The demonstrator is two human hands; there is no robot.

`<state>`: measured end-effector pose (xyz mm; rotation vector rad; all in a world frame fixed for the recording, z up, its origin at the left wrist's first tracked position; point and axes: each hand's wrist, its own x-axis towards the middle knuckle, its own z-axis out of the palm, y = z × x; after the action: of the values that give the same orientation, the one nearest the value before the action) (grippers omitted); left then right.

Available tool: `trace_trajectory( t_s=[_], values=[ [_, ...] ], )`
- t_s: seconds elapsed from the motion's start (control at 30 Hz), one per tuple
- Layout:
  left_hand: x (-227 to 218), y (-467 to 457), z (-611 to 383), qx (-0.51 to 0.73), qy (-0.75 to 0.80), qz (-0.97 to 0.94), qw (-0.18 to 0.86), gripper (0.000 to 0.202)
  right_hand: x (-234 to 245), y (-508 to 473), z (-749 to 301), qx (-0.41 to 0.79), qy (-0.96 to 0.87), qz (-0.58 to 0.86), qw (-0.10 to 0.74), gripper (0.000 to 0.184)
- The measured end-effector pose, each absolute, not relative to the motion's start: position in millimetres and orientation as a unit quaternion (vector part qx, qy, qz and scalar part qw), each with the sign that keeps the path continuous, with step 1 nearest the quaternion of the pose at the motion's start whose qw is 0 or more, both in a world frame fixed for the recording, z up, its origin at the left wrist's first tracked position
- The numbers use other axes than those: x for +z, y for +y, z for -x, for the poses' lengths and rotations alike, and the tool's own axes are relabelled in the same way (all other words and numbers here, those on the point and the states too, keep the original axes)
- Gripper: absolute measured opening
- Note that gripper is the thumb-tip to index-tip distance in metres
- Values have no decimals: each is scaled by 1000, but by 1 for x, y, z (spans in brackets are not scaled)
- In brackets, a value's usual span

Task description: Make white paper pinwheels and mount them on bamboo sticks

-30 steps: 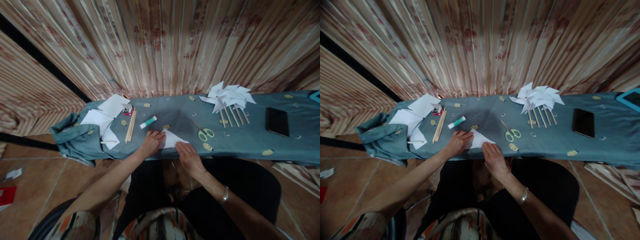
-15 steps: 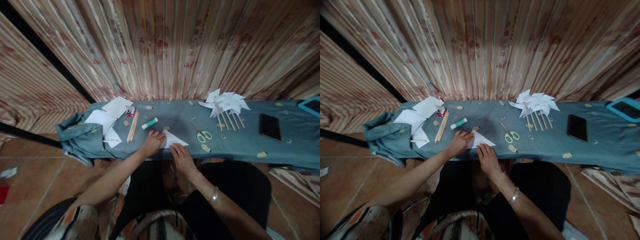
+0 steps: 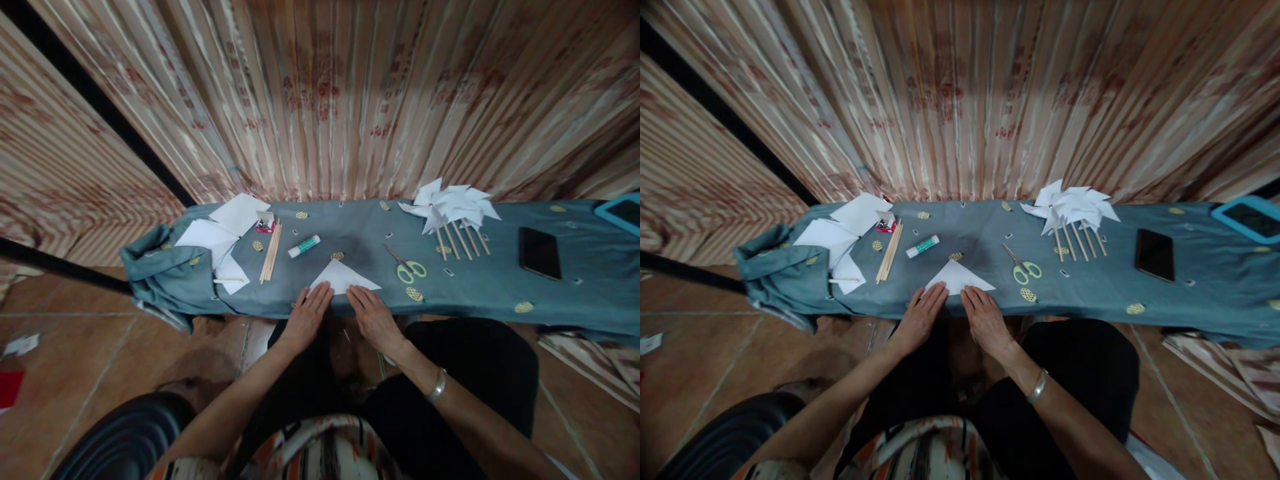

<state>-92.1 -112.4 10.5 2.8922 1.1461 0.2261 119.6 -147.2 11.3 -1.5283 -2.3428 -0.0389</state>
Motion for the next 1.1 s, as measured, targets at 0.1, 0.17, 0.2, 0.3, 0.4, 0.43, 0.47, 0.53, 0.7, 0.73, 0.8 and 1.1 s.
trace_trajectory(
  t_s=[0.1,0.17,0.2,0.3,0.4,0.43,0.47,0.53,0.7,0.73,0.8,1.1],
  values=[
    [16,-108,140,49,407,-912,-1,71,12,-147,-120,-13,-830,532,169,54],
    [18,-111,169,48,438,-898,-13,71,12,-147,-120,-16,-829,532,171,52],
    [18,-114,180,54,449,-892,-16,70,11,-147,-120,-18,-828,533,173,52],
    [13,-133,198,91,482,-872,-12,66,10,-147,-121,-10,-825,536,181,53],
    [8,-154,189,172,520,-836,18,67,10,-145,-122,1,-810,548,208,53],
    [7,-159,182,200,525,-826,42,67,10,-143,-123,0,-797,560,226,52],
    [8,-164,172,228,529,-814,75,64,11,-140,-124,-2,-780,576,247,50],
    [10,-168,148,286,514,-791,170,58,12,-132,-127,-1,-736,612,290,49],
    [17,-164,89,378,512,-595,491,48,13,-107,-137,91,-658,667,338,48],
    [18,-162,81,393,505,-536,550,48,14,-103,-139,113,-653,669,338,44],
    [19,-159,70,404,492,-432,639,49,16,-99,-140,156,-650,662,339,37],
    [34,-139,75,397,426,-150,799,52,27,-106,-144,351,-578,588,444,20]
  ],
)
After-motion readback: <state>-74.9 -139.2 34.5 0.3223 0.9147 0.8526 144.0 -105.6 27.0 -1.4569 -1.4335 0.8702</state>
